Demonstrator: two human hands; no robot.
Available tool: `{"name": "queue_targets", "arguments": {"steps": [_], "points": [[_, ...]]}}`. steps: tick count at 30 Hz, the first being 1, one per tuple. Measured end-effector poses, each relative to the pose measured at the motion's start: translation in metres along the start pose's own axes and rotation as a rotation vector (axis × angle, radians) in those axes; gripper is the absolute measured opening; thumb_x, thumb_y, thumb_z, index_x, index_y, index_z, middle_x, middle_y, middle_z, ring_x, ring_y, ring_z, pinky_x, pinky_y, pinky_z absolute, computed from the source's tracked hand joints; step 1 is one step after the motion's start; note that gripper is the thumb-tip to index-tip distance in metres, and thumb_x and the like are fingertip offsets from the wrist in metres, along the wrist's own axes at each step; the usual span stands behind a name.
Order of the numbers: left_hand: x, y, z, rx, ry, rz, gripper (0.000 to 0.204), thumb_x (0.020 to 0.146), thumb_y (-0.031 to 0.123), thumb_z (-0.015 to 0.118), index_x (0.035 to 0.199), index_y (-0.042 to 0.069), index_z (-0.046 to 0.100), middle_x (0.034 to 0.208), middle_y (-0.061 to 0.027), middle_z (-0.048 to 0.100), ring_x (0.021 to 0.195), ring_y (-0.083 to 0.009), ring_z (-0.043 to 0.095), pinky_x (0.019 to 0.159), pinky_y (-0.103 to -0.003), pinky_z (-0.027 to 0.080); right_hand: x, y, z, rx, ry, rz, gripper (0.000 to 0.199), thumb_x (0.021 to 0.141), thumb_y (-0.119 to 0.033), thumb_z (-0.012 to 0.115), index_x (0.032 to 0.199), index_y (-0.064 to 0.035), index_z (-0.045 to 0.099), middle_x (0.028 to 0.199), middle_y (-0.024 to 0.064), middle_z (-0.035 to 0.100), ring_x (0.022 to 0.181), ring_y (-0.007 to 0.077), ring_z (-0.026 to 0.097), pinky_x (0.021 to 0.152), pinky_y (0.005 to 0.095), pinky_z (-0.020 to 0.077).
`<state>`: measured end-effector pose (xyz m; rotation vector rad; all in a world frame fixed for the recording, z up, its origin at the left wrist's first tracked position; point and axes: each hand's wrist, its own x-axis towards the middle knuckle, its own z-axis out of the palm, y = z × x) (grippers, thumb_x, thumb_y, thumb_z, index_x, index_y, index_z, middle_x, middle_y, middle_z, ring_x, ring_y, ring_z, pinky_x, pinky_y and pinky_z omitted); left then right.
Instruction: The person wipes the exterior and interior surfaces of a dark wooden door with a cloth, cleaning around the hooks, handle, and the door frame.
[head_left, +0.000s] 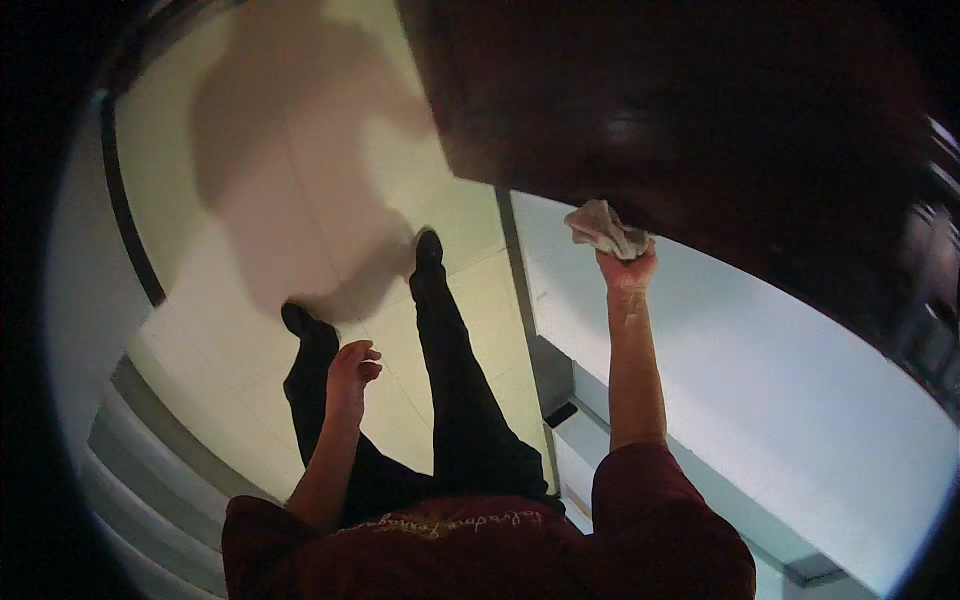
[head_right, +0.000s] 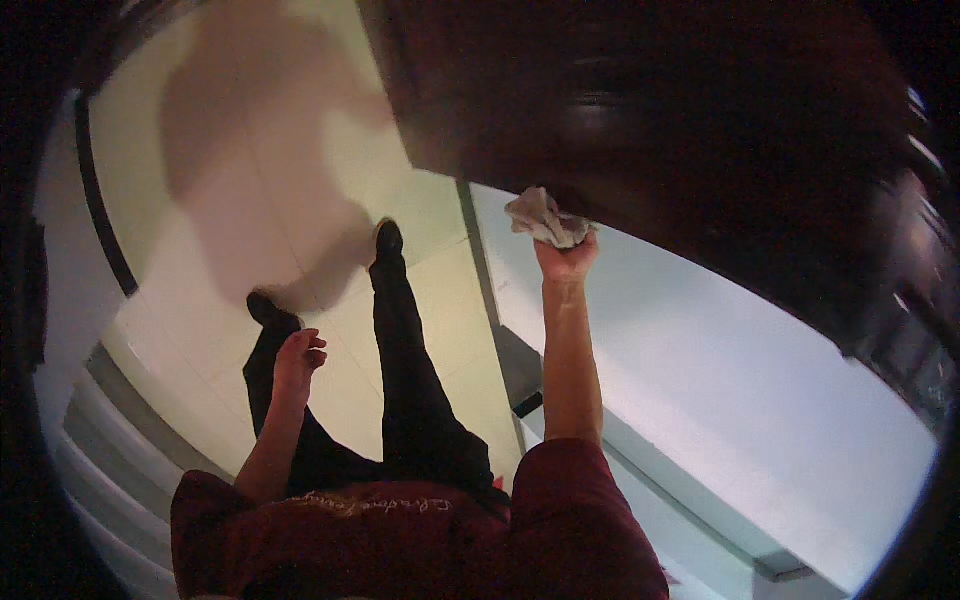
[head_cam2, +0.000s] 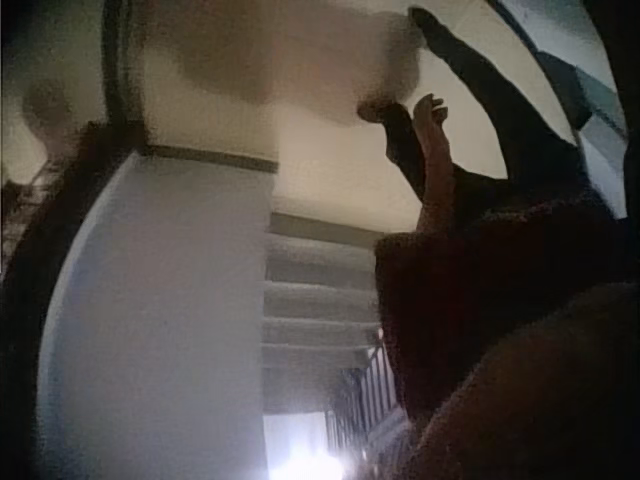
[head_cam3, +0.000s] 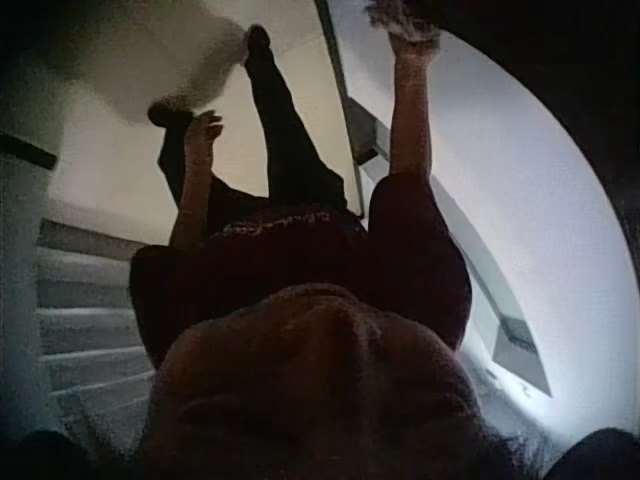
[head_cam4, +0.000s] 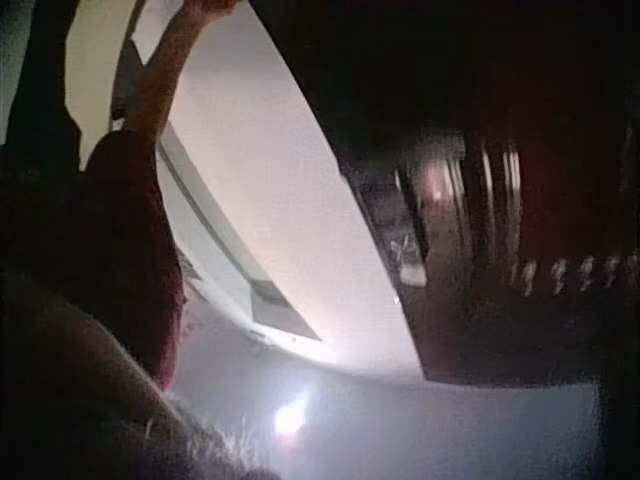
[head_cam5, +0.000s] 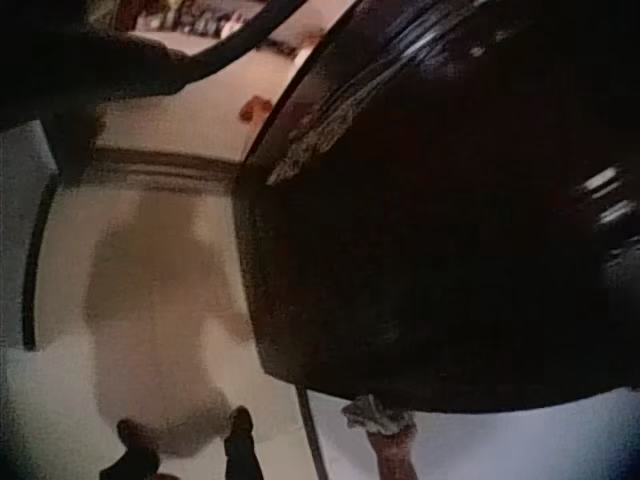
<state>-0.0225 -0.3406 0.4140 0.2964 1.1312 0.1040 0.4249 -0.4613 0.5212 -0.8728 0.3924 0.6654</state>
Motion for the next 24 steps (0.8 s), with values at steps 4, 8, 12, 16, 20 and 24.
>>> {"name": "queue_targets", "arguments": {"steps": [4,8,12,16,20,24], "points": [[0.005,0.022,0.014,-0.012,-0.093,0.128,0.024,0.092,0.024,0.05,0.102,0.005,0.059,0.086,-0.0069,0.062,0.067,-0.0142,0.058,0.064,-0.026,0.048,-0.044,-0.027,0.026,0.045,-0.015,-0.097,0.042,0.085,-0.032,0.044,0.116,-0.006,0.053,0.12,0.012,0.053,0.111,0.03,0.049,0.099,0.0482,0.0367],[0.058,0.032,0.027,0.035,-0.215,0.195,0.021,0.091,0.022,0.051,0.101,0.006,0.059,0.085,-0.0069,0.062,0.068,-0.0148,0.059,0.064,-0.027,0.048,-0.03,-0.029,-0.005,0.046,-0.145,-0.115,0.042,0.085,-0.032,0.044,0.116,-0.0042,0.052,0.119,0.0124,0.053,0.112,0.0309,0.048,0.099,0.0474,0.0361],[0.036,0.079,0.079,0.168,-0.287,0.293,0.02,0.091,0.021,0.052,0.1,0.005,0.06,0.085,-0.0072,0.063,0.068,-0.0149,0.059,0.065,-0.027,0.047,-0.063,-0.06,0.048,0.072,-0.164,-0.205,0.038,0.083,-0.025,0.043,0.111,-0.0011,0.053,0.119,0.0158,0.052,0.113,0.0338,0.046,0.1,0.0497,0.0355],[0.042,0.112,0.14,0.361,-0.455,0.429,0.022,0.092,0.023,0.053,0.101,0.005,0.06,0.087,-0.0068,0.063,0.071,-0.0137,0.058,0.066,-0.026,0.046,-0.064,-0.066,0.058,0.18,-0.275,-0.301,0.036,0.082,-0.019,0.043,0.112,-0.0018,0.052,0.118,0.0157,0.052,0.111,0.0335,0.047,0.101,0.0492,0.0343],[0.011,0.156,0.223,0.628,-0.639,0.731,0.021,0.091,0.021,0.054,0.106,0.006,0.059,0.092,-0.0057,0.061,0.076,-0.0127,0.057,0.072,-0.026,0.046,-0.047,-0.063,0.056,0.171,-0.332,-0.228,0.038,0.078,-0.012,0.046,0.114,-0.002,0.052,0.113,0.0153,0.056,0.111,0.0325,0.049,0.102,0.0482,0.0348],[0.012,0.164,0.308,0.917,-0.695,1.153,0.028,0.088,0.016,0.057,0.113,0.006,0.056,0.105,-0.0077,0.058,0.091,-0.0164,0.056,0.082,-0.031,0.045,-0.012,-0.059,0.005,0.007,-0.377,-0.257,0.046,0.074,-0.011,0.049,0.119,-0.0022,0.05,0.12,0.0157,0.054,0.113,0.0333,0.05,0.101,0.0466,0.0367]]}}
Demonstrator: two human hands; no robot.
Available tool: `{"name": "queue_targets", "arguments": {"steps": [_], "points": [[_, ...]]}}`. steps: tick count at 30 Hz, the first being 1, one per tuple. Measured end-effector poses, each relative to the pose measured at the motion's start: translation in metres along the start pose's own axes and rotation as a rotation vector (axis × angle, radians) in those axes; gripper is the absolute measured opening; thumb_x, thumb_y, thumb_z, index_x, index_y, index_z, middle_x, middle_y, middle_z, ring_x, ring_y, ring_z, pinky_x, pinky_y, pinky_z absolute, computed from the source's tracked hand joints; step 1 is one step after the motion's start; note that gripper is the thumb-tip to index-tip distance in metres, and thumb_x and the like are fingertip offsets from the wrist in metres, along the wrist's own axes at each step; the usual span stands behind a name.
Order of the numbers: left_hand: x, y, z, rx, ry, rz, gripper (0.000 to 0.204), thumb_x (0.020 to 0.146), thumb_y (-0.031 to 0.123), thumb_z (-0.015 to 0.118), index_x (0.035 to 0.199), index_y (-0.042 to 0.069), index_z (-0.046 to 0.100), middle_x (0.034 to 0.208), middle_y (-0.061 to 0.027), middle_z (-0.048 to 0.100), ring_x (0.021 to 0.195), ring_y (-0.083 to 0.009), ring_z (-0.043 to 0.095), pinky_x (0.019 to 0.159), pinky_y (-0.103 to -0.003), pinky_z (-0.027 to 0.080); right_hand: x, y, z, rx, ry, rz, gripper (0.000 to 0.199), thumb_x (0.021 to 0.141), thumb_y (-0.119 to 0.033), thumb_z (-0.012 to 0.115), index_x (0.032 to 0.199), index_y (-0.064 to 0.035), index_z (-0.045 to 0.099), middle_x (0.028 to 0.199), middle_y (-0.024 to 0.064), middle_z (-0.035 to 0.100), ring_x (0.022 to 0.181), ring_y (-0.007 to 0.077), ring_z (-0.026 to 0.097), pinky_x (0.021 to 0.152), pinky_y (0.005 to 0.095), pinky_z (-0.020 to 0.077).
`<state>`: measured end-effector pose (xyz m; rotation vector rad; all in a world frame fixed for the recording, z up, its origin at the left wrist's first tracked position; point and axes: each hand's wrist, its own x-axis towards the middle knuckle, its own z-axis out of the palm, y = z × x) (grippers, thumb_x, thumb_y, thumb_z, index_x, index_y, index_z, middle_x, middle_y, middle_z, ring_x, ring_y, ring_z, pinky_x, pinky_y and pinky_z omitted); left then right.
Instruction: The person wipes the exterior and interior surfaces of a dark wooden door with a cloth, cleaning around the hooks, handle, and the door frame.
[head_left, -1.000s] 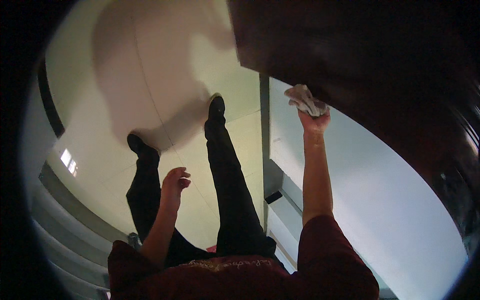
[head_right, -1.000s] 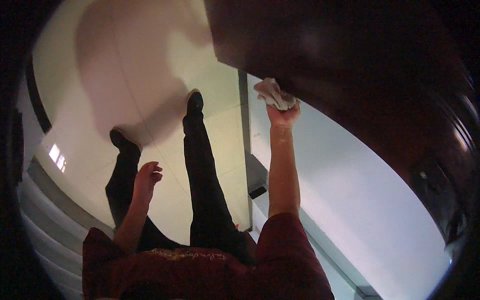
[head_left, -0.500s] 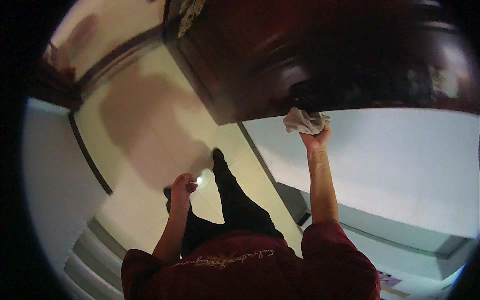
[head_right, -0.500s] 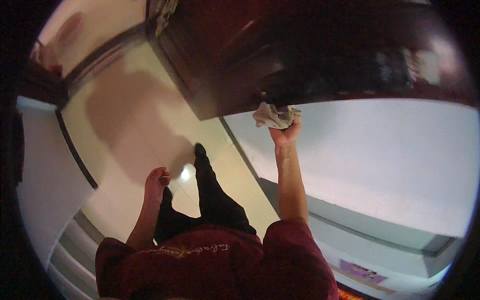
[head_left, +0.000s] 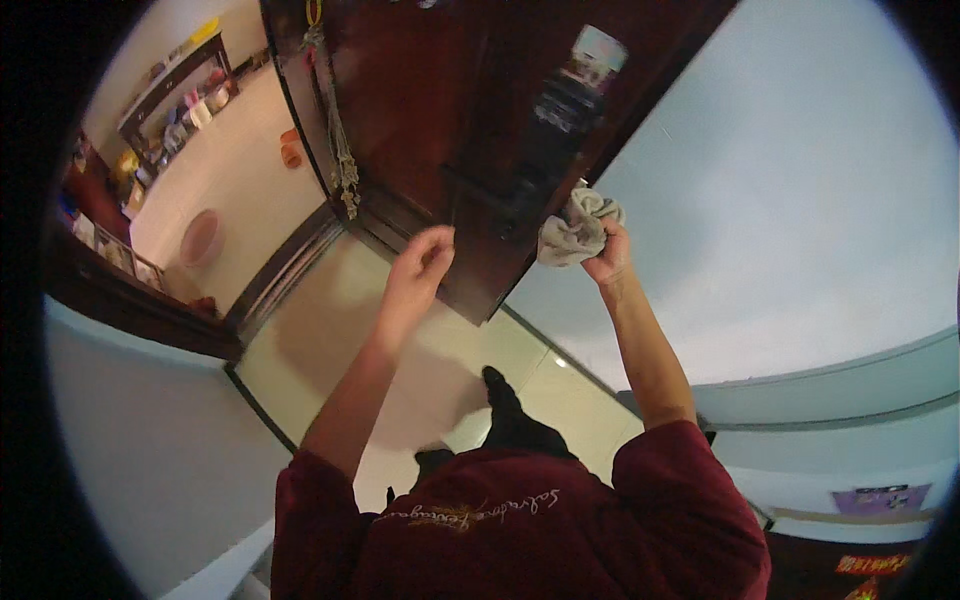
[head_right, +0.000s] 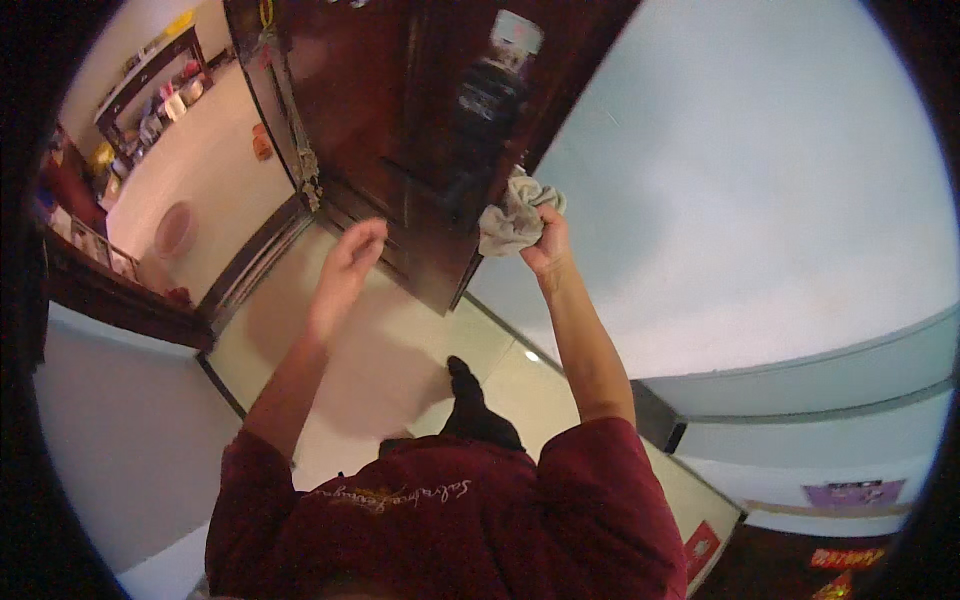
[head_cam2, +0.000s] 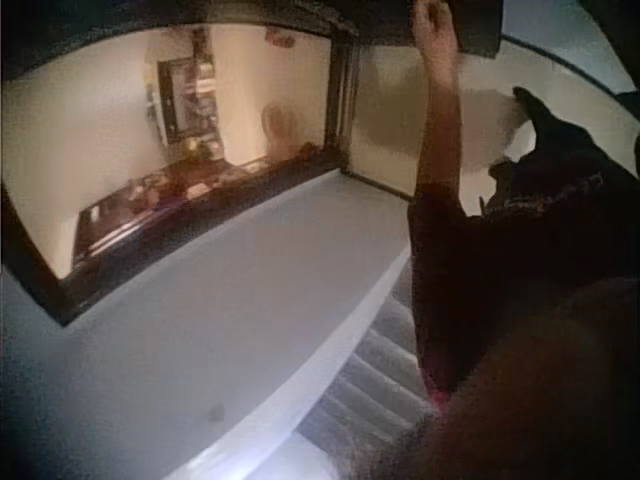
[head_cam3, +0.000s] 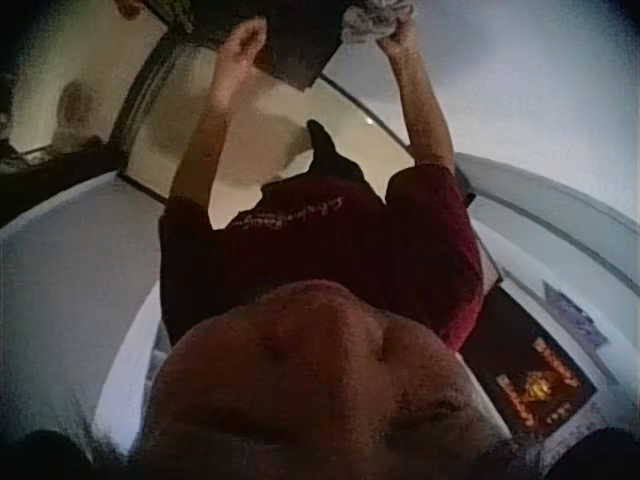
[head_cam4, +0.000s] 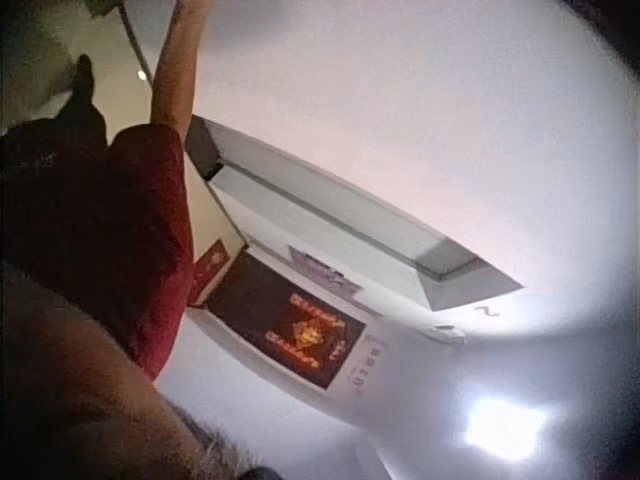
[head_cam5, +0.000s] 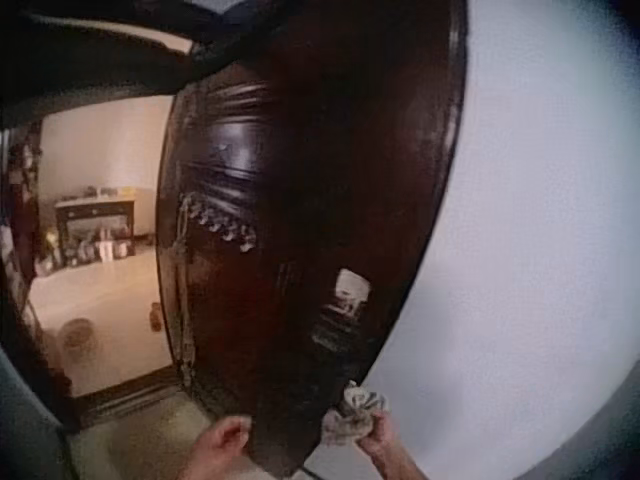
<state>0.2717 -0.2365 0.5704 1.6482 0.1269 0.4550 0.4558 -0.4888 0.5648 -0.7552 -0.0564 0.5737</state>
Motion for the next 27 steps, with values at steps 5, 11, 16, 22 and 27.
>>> {"name": "queue_targets", "arguments": {"steps": [5,11,16,22,27], "points": [[0.03,0.038,0.013,0.804,-0.058,0.405,0.039,0.083,0.015,0.057,0.12,0.008,0.052,0.123,-0.0095,0.051,0.117,-0.0258,0.046,0.1,-0.041,0.033,-0.034,0.065,-0.047,0.408,-0.073,0.069,0.047,0.076,-0.016,0.049,0.121,-0.0036,0.05,0.122,0.0148,0.053,0.113,0.0339,0.049,0.099,0.0491,0.0373],[0.044,0.023,0.029,1.063,-0.114,0.481,0.041,0.083,0.021,0.057,0.121,0.007,0.052,0.127,-0.0098,0.05,0.124,-0.0272,0.041,0.105,-0.043,0.025,-0.08,0.052,-0.012,0.623,-0.294,-0.019,0.049,0.074,-0.023,0.053,0.119,-0.0042,0.051,0.119,0.0155,0.055,0.11,0.0346,0.051,0.097,0.0491,0.0402],[0.057,0.02,0.034,1.13,-0.103,0.546,0.042,0.08,0.022,0.061,0.118,0.006,0.053,0.121,-0.0109,0.053,0.119,-0.0269,0.044,0.102,-0.044,0.03,-0.073,0.031,-0.022,0.575,-0.398,-0.046,0.051,0.069,-0.021,0.053,0.117,-0.0045,0.052,0.114,0.0161,0.056,0.106,0.0347,0.053,0.094,0.0491,0.0427],[0.054,0.023,0.037,1.045,-0.066,0.606,0.043,0.079,0.021,0.063,0.117,0.004,0.052,0.117,-0.0137,0.052,0.114,-0.0322,0.046,0.097,-0.045,0.034,-0.098,0.016,-0.006,0.477,-0.379,0.005,0.053,0.067,-0.021,0.053,0.117,-0.0044,0.051,0.115,0.0167,0.056,0.106,0.0359,0.053,0.093,0.0488,0.0435],[0.02,0.018,0.048,0.714,0.045,0.54,0.045,0.083,0.025,0.061,0.122,0.006,0.049,0.121,-0.0103,0.049,0.112,-0.0301,0.045,0.095,-0.043,0.035,-0.122,0.018,-0.001,0.545,-0.307,0.043,0.049,0.072,-0.02,0.05,0.118,-0.0047,0.051,0.116,0.0165,0.055,0.107,0.0352,0.053,0.093,0.0477,0.0443]]}}
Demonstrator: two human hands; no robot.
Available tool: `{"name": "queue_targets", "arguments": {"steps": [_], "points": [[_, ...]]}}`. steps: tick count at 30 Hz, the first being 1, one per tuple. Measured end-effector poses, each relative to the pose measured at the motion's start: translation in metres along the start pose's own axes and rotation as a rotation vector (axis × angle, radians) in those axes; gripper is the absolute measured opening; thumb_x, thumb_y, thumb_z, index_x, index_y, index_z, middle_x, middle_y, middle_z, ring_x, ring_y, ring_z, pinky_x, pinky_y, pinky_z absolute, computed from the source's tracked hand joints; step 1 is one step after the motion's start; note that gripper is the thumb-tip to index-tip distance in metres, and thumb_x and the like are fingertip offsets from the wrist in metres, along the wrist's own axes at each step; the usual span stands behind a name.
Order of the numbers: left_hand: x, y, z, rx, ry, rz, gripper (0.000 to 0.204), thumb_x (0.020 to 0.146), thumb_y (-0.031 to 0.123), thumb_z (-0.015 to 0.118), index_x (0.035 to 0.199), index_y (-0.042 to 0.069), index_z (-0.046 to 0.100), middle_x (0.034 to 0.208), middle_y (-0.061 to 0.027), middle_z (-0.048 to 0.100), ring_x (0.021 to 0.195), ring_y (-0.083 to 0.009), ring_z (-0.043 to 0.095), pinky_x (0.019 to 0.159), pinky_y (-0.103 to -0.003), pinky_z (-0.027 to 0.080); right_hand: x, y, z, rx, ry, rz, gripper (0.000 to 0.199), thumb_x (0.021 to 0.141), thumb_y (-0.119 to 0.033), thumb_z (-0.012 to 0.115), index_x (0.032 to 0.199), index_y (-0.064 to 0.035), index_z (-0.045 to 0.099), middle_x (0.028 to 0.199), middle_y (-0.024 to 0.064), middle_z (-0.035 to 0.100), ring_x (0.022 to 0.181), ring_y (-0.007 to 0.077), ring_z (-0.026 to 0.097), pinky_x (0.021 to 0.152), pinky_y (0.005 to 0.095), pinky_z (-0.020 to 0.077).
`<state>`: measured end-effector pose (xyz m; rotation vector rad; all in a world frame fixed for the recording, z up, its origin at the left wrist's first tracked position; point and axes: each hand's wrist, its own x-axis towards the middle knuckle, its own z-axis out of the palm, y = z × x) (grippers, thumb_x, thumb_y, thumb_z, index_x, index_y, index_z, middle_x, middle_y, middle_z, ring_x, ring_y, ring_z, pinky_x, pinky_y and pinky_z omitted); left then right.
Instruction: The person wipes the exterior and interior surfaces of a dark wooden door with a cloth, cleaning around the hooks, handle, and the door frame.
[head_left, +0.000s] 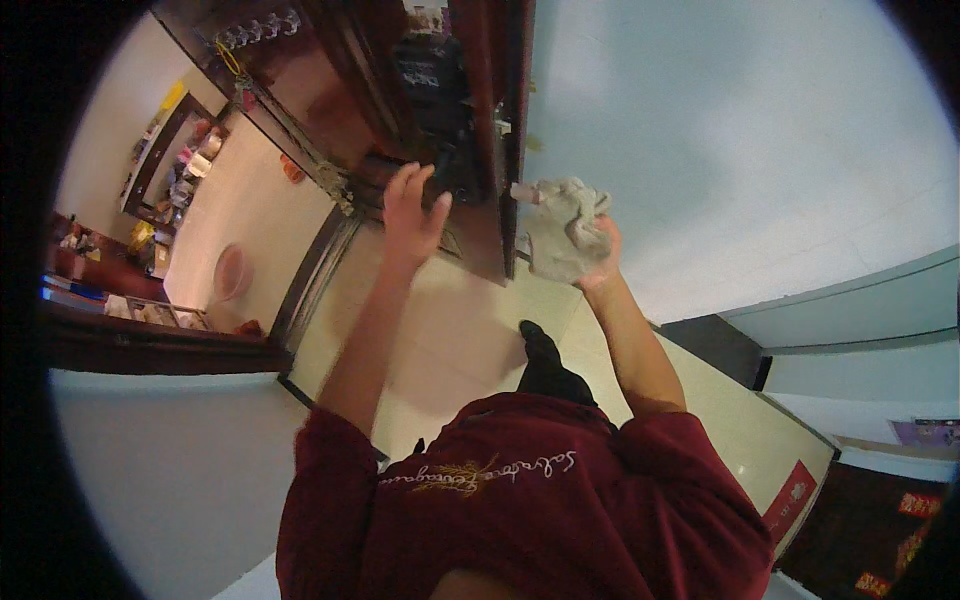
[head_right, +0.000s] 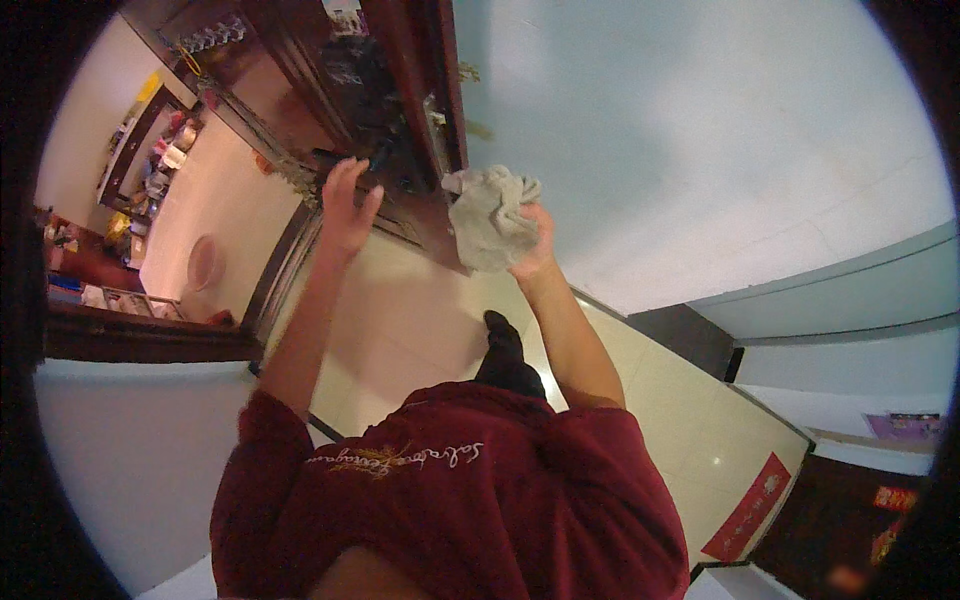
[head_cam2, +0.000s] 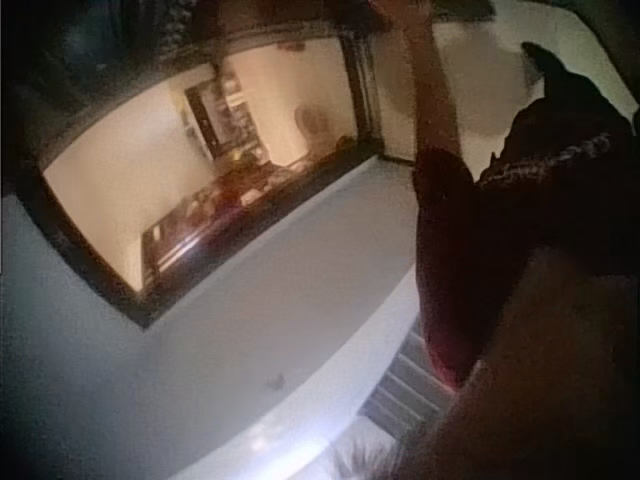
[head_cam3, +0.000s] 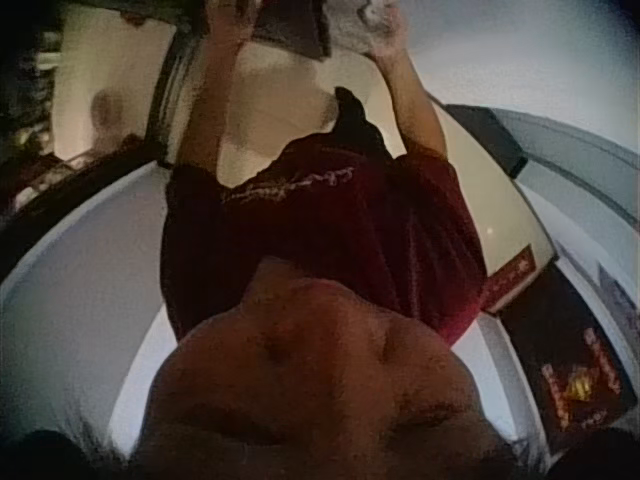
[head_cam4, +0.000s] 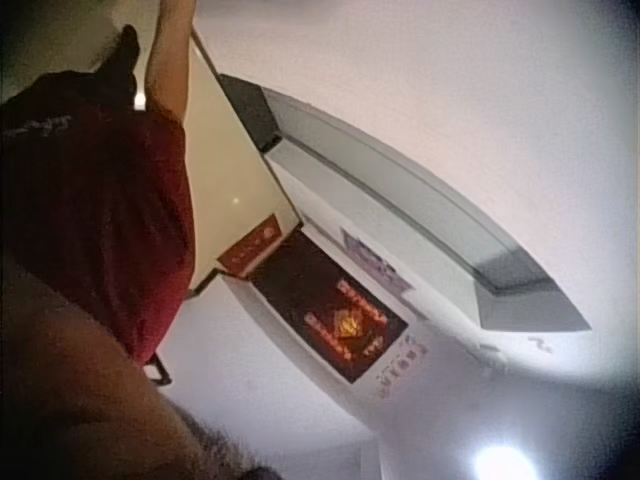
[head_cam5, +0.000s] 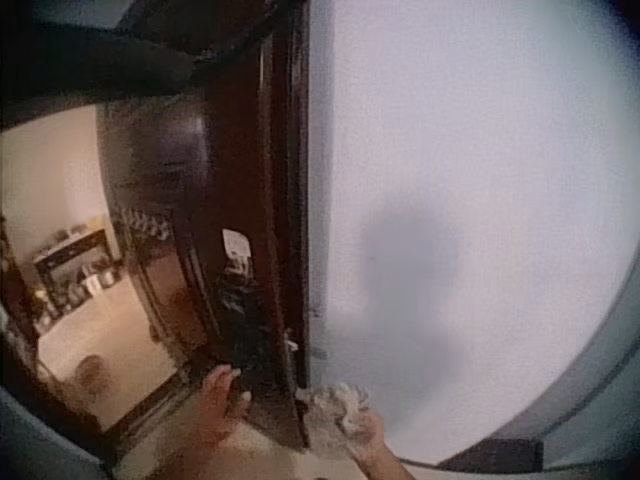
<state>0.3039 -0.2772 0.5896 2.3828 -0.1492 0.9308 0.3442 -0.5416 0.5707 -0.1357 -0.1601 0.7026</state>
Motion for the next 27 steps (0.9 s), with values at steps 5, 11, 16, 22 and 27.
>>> {"name": "queue_targets", "arguments": {"steps": [5,11,16,22,27], "points": [[-0.082,0.089,0.004,-1.532,-0.141,-1.184,0.049,0.097,0.042,0.032,0.13,0.008,0.041,0.128,-0.0071,0.048,0.117,-0.023,0.047,0.102,-0.039,0.034,-0.034,0.048,-0.003,0.021,0.022,0.265,0.042,0.078,-0.015,0.05,0.118,-0.0027,0.05,0.116,0.0156,0.055,0.106,0.0315,0.055,0.091,0.0405,0.045],[-0.131,0.07,-0.001,-1.641,-0.197,-1.159,0.037,0.097,0.026,0.04,0.13,0.01,0.042,0.125,-0.0044,0.05,0.116,-0.019,0.048,0.101,-0.035,0.036,-0.041,0.097,-0.032,-1.492,0.182,-0.142,0.052,0.072,-0.005,0.062,0.121,-0.0035,0.046,0.116,0.0101,0.052,0.106,0.0223,0.052,0.095,0.0318,0.0386],[-0.128,0.069,-0.001,-1.195,-0.33,-0.886,0.045,0.097,0.029,0.035,0.135,0.004,0.037,0.131,-0.0063,0.045,0.124,-0.0194,0.039,0.103,-0.034,0.032,-0.05,0.104,-0.029,-0.767,0.284,0.109,0.059,0.084,-0.017,0.062,0.135,-0.0093,0.033,0.13,0.0088,0.043,0.12,0.0232,0.042,0.1,0.0367,0.0344],[-0.111,0.094,0.006,-1.192,-0.542,-1.037,0.044,0.098,0.032,0.034,0.125,0.002,0.051,0.133,-0.0065,0.045,0.127,-0.0188,0.034,0.106,-0.034,0.024,-0.058,0.111,-0.035,-0.228,0.325,0.241,0.042,0.091,-0.044,0.049,0.113,-0.009,0.053,0.11,0.0058,0.058,0.102,0.0205,0.055,0.089,0.0396,0.0428],[-0.073,0.061,-0.026,-0.971,-0.554,-0.707,0.039,0.097,0.029,0.038,0.12,0.002,0.055,0.127,-0.0077,0.051,0.121,-0.0215,0.042,0.103,-0.036,0.031,-0.035,0.092,-0.023,-0.106,0.433,0.145,0.032,0.09,-0.036,0.052,0.099,-0.006,0.055,0.088,0.0081,0.062,0.083,0.0201,0.06,0.071,0.0381,0.0494]]}}
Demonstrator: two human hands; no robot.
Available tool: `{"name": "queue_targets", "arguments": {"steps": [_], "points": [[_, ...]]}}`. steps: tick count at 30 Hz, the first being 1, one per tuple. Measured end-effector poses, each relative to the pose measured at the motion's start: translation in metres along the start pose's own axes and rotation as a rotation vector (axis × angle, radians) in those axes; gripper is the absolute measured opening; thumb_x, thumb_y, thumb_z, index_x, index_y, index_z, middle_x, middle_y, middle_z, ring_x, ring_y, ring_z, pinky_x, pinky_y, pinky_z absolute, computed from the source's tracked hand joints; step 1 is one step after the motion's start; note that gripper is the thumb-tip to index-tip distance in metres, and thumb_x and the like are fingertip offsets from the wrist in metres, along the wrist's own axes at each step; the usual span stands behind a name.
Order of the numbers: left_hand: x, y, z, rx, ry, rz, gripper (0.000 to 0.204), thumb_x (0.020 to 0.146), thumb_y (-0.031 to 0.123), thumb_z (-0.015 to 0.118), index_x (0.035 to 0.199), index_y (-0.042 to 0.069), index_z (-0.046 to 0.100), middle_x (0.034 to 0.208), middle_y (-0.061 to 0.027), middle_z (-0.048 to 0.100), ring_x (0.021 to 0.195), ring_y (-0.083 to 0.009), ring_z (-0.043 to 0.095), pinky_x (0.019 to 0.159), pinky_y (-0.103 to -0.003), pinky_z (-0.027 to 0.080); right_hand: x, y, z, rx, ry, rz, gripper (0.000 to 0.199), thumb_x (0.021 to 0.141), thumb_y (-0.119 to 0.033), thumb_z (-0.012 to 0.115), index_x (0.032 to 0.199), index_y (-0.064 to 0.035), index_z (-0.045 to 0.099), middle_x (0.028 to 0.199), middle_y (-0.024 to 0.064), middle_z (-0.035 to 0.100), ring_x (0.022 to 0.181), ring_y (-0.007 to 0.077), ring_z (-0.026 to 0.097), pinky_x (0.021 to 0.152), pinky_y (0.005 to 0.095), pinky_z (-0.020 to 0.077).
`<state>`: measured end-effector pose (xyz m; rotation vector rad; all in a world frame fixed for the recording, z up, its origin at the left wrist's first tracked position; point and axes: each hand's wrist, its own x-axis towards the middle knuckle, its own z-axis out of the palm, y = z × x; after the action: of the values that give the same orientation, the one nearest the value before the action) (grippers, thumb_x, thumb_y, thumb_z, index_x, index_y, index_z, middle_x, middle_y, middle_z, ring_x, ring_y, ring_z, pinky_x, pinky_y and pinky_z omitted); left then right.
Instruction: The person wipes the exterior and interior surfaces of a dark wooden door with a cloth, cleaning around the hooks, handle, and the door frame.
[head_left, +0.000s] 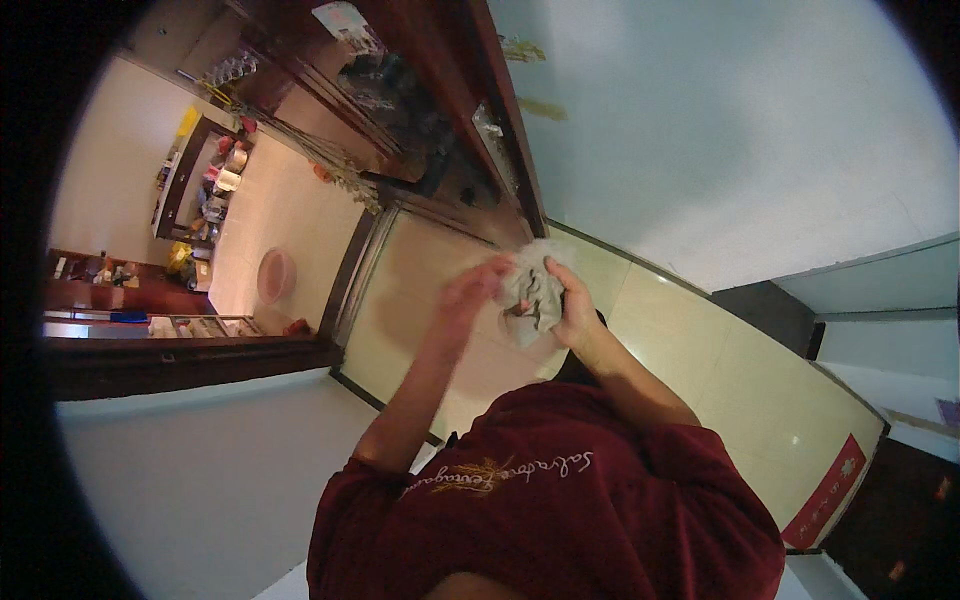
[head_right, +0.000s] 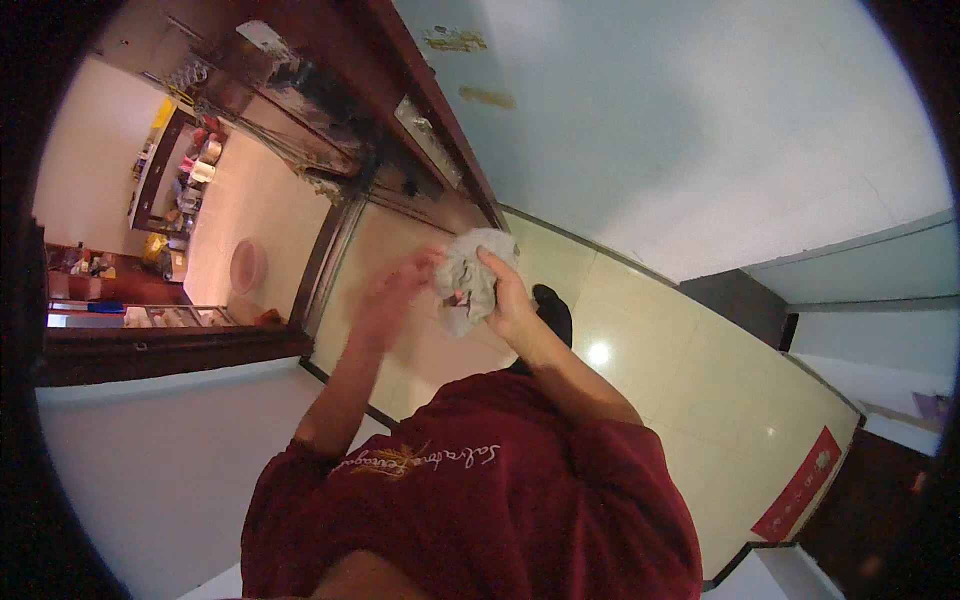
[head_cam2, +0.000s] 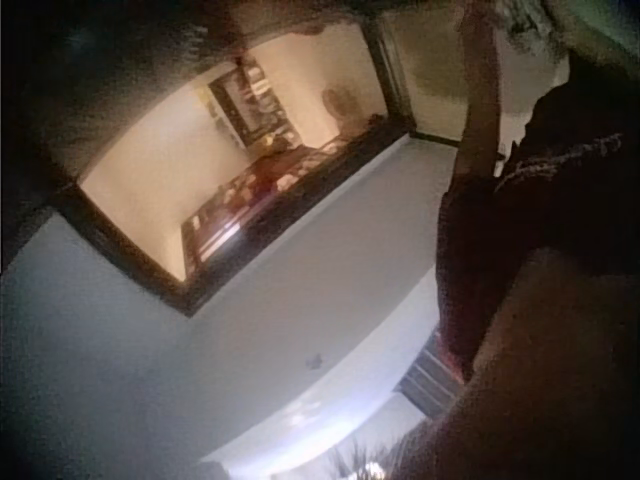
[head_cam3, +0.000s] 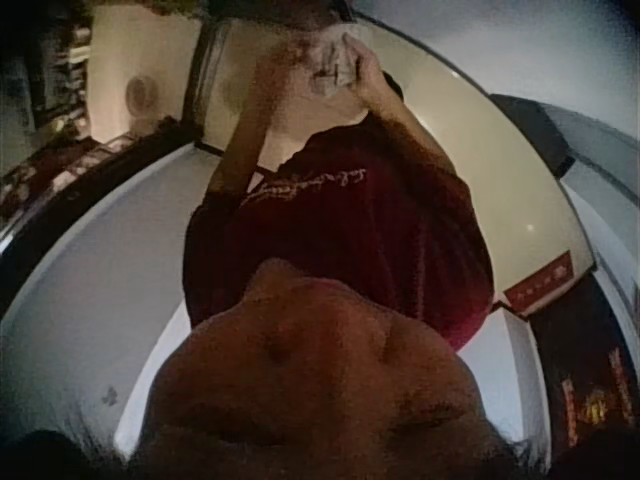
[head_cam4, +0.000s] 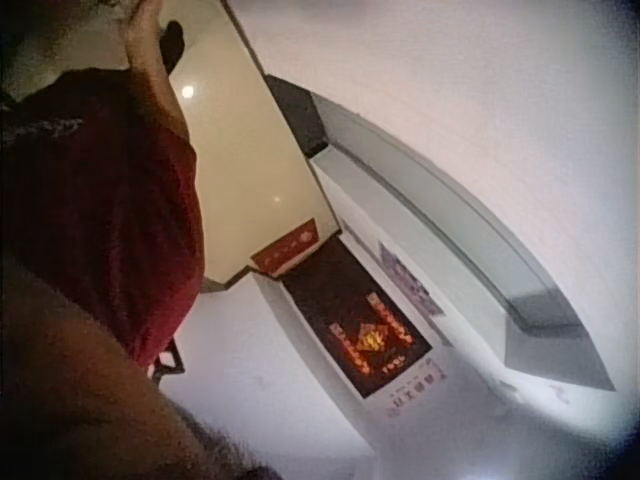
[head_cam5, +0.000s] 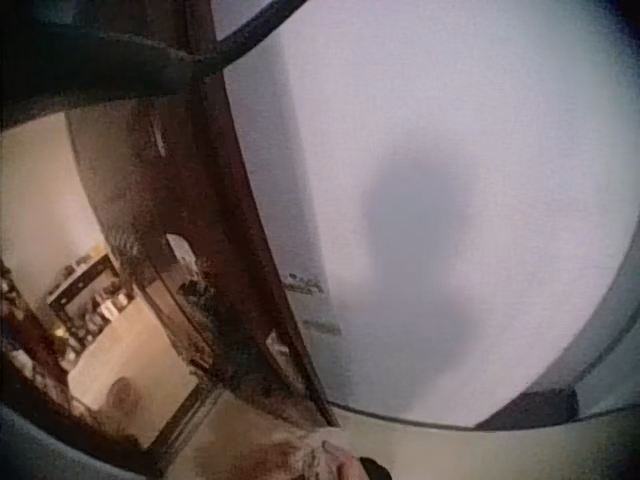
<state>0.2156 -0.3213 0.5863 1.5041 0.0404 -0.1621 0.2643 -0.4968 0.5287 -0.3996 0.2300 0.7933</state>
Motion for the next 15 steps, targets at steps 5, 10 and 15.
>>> {"name": "queue_targets", "arguments": {"steps": [5,10,15], "points": [[0.042,0.069,-0.065,0.861,0.587,0.503,0.026,0.086,0.017,0.056,0.107,0.003,0.06,0.11,-0.0135,0.06,0.098,-0.0269,0.057,0.084,-0.036,0.044,0.032,-0.026,0.073,-0.411,-0.064,-0.686,0.034,0.087,-0.024,0.056,0.111,-0.001,0.051,0.101,0.0107,0.058,0.093,0.025,0.057,0.086,0.0368,0.0436],[0.086,0.059,-0.078,1.266,0.411,0.414,0.023,0.085,0.019,0.057,0.098,0.001,0.061,0.097,-0.0164,0.059,0.091,-0.0364,0.052,0.083,-0.044,0.04,0.118,-0.033,0.067,-1.261,0.104,-1.667,0.039,0.086,-0.017,0.056,0.12,-0.0003,0.045,0.108,0.0143,0.055,0.102,0.0308,0.052,0.092,0.0372,0.0386],[0.068,0.051,-0.083,1.405,0.471,0.508,0.028,0.086,0.026,0.056,0.097,0.001,0.061,0.099,-0.0148,0.057,0.095,-0.0346,0.05,0.088,-0.045,0.036,0.138,0.0,0.001,-1.36,0.153,-1.382,0.037,0.083,-0.012,0.056,0.117,0.0007,0.048,0.11,0.0165,0.055,0.103,0.0285,0.052,0.091,0.0376,0.0395]]}}
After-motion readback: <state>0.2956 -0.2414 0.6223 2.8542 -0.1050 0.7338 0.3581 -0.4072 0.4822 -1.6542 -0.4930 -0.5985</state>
